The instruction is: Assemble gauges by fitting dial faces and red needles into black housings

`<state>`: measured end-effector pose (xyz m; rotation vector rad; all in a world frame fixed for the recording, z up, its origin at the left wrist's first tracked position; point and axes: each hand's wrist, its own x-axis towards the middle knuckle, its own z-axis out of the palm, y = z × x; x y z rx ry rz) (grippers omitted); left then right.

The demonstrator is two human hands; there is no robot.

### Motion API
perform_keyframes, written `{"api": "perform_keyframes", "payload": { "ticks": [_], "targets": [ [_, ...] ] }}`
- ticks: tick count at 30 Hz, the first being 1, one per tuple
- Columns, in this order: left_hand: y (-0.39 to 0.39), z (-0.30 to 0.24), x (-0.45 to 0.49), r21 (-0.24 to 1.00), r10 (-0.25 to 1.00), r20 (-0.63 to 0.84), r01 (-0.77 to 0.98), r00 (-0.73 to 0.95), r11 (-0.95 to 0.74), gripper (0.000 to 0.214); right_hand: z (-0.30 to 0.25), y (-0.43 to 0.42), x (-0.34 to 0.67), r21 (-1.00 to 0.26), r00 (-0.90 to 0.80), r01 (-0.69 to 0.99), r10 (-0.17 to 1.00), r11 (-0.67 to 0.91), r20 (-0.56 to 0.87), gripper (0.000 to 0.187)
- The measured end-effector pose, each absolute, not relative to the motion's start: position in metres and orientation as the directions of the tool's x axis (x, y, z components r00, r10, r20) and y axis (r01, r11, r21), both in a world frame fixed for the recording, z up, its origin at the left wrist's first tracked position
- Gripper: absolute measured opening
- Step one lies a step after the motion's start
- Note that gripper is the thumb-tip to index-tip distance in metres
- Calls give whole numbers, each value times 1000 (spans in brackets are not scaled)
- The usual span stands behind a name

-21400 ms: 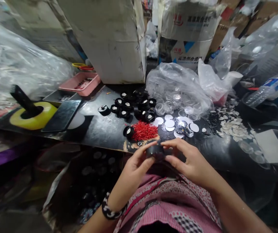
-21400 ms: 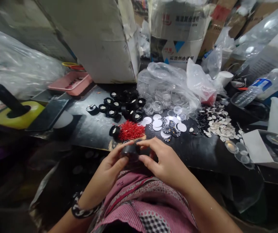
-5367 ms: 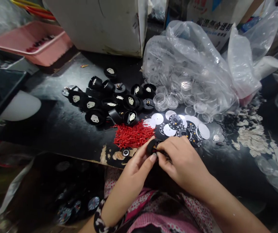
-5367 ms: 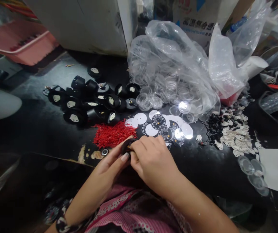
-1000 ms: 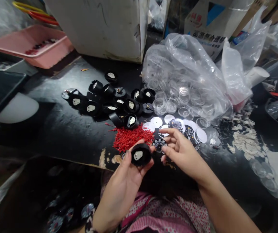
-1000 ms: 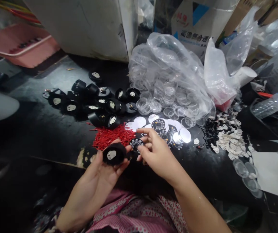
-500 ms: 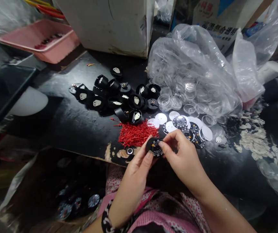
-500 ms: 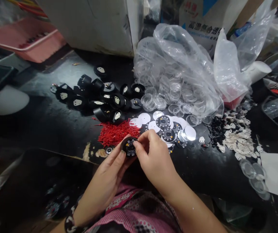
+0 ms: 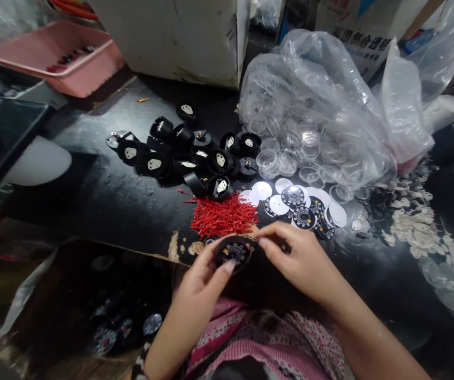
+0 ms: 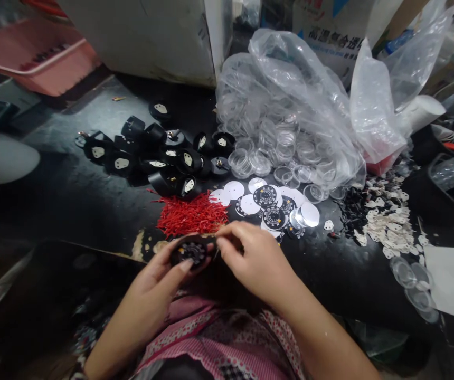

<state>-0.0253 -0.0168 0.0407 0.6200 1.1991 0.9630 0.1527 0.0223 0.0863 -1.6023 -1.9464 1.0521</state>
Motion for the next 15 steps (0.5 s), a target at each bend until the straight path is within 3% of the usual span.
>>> {"api": "perform_keyframes", "payload": {
  "ticks": [4,8,11,15],
  "targets": [
    [-12,45,-31,734,847,-531,-506,-12,452,30,80,42,140,-362,-264,910,956,203,-128,14],
    [-7,49,-27,683,836,-548,-589,-22,432,25,71,43,130,-177,-350,926,934,332,-77,13],
    [-7,49,-24,675,844,-537,-609,-17,417,28,66,39,132,-185,-378,913,925,364,-45,14],
    [-9,49,-22,687,859,-510,-624,-49,372,27,64,36,139,-300,-293,919,952,255,-91,15]
  ]
}}
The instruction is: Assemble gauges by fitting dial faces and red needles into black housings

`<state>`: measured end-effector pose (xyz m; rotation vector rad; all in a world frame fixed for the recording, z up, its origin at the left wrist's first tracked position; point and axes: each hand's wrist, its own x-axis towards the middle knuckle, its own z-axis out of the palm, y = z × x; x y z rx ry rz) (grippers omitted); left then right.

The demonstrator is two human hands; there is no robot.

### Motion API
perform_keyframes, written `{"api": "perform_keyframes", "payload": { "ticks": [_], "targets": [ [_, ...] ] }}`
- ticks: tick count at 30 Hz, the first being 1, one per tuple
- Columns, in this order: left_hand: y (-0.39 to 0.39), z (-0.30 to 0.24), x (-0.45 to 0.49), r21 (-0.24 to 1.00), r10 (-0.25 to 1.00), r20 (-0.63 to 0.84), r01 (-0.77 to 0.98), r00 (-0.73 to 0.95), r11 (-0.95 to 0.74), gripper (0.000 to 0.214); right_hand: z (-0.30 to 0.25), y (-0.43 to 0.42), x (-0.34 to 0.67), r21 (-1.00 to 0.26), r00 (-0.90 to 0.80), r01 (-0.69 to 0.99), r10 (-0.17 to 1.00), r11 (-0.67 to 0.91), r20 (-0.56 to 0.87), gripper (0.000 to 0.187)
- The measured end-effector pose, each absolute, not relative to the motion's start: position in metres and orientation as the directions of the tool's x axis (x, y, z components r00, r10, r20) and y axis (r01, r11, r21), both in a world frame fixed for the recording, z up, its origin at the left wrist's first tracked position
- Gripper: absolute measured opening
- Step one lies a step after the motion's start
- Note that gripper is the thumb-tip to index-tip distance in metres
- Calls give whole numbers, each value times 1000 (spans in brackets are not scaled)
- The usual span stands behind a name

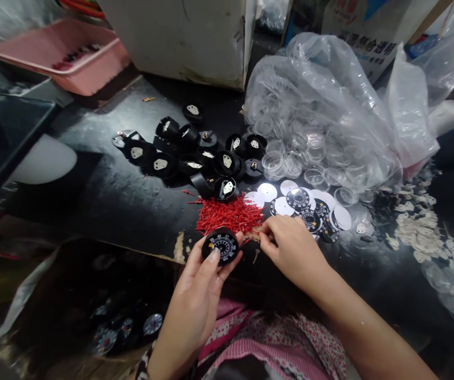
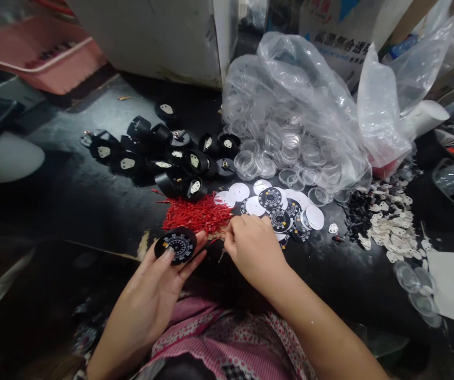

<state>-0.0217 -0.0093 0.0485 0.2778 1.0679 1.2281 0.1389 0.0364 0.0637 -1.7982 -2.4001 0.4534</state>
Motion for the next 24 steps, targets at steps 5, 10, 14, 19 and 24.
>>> {"api": "perform_keyframes", "payload": {
  "ticks": [5,10,14,19,24],
  "targets": [
    [-11,45,-19,692,849,-523,-622,-81,367,28,64,37,136,-266,-310,923,947,279,-81,14],
    [-13,47,-15,681,849,-524,-631,-66,372,29,66,38,134,-326,-300,910,949,255,-94,11],
    [-9,53,-13,676,848,-529,-603,3,424,32,69,34,143,-472,-267,860,959,192,-96,9],
    [-7,54,-17,708,854,-513,-604,-85,365,28,74,29,162,-516,-197,853,965,82,-173,9],
    [-16,45,-18,695,848,-527,-604,-57,392,30,73,31,158,-405,-287,890,947,209,-143,11]
  ]
}}
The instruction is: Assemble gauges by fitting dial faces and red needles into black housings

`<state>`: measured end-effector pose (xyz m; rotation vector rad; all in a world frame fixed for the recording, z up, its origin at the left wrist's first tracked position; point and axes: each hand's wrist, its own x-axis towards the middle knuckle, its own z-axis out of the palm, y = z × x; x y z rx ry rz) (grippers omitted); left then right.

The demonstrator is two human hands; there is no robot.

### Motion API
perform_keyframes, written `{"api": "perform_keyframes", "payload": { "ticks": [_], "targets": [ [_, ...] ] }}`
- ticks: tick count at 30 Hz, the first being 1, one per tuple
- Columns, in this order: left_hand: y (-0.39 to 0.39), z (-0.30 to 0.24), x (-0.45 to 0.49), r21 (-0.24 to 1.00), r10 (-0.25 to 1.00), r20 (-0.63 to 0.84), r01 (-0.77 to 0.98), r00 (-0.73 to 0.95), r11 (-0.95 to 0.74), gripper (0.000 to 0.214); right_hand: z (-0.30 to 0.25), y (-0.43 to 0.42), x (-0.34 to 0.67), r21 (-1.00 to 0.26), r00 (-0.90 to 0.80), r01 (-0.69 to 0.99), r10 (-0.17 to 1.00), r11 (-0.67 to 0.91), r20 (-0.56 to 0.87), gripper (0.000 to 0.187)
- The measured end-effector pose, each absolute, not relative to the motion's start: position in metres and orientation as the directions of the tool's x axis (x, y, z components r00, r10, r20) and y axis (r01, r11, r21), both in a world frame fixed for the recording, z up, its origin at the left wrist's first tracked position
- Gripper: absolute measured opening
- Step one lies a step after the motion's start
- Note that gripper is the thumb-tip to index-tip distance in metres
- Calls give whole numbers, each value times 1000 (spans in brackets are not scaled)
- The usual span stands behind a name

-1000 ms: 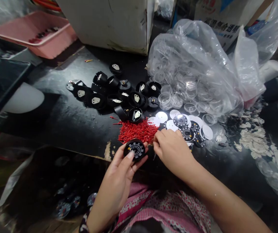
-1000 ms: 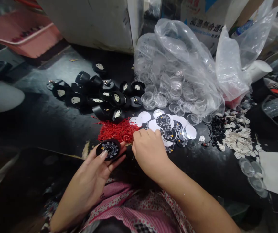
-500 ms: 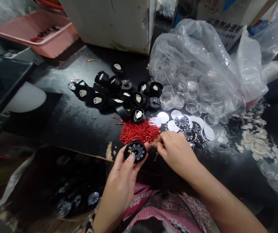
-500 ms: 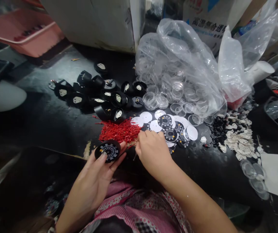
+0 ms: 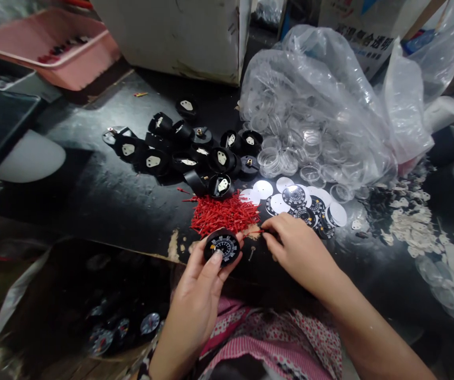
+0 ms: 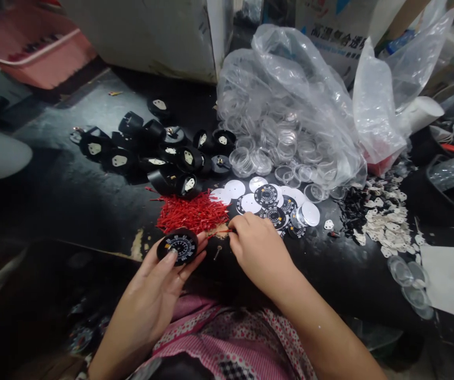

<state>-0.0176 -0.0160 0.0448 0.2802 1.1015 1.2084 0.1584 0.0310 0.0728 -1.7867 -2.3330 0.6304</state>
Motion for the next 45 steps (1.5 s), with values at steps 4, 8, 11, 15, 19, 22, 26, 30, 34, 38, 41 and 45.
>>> {"api": "perform_keyframes", "payload": {
  "ticks": [4,8,11,15,19,22,26,30,34,38,41,45],
  "targets": [
    [-17,44,-14,672,841,-541,-615,-26,413,31,72,35,143,-205,-355,922,928,328,-112,12],
    [-10,48,-7,652,848,-528,-617,46,440,31,76,33,138,-311,-348,901,931,301,-108,14],
    [-3,51,-5,650,848,-525,-606,78,458,32,77,29,147,-392,-284,895,950,214,-131,12],
    [-1,50,-13,713,878,-475,-614,-67,339,29,75,21,166,-471,-174,879,972,82,-155,10],
    [-6,47,-24,778,902,-412,-566,-131,273,23,71,18,161,-500,-259,852,956,159,-138,10],
    [-11,45,-32,796,905,-393,-553,-164,245,21,69,23,142,-439,-383,845,918,305,-99,13],
    [-17,41,-40,782,885,-423,-571,-194,249,23,71,31,124,-324,-432,863,899,388,-73,11],
    [-19,39,-40,752,871,-464,-592,-161,291,25,70,35,118,-251,-487,855,869,454,-86,11],
    [-17,41,-36,737,877,-464,-603,-125,304,26,69,40,112,-157,-469,878,878,451,-98,11],
    [-16,45,-36,676,842,-535,-634,-71,376,31,73,42,112,-224,-418,895,902,387,-111,11],
    [-13,49,-36,512,777,-618,-690,117,511,26,77,36,120,-519,-406,793,912,318,-61,7],
    [-6,53,-27,324,709,-649,-743,275,585,16,82,22,137,-690,-384,643,919,334,88,4]
  ]
}}
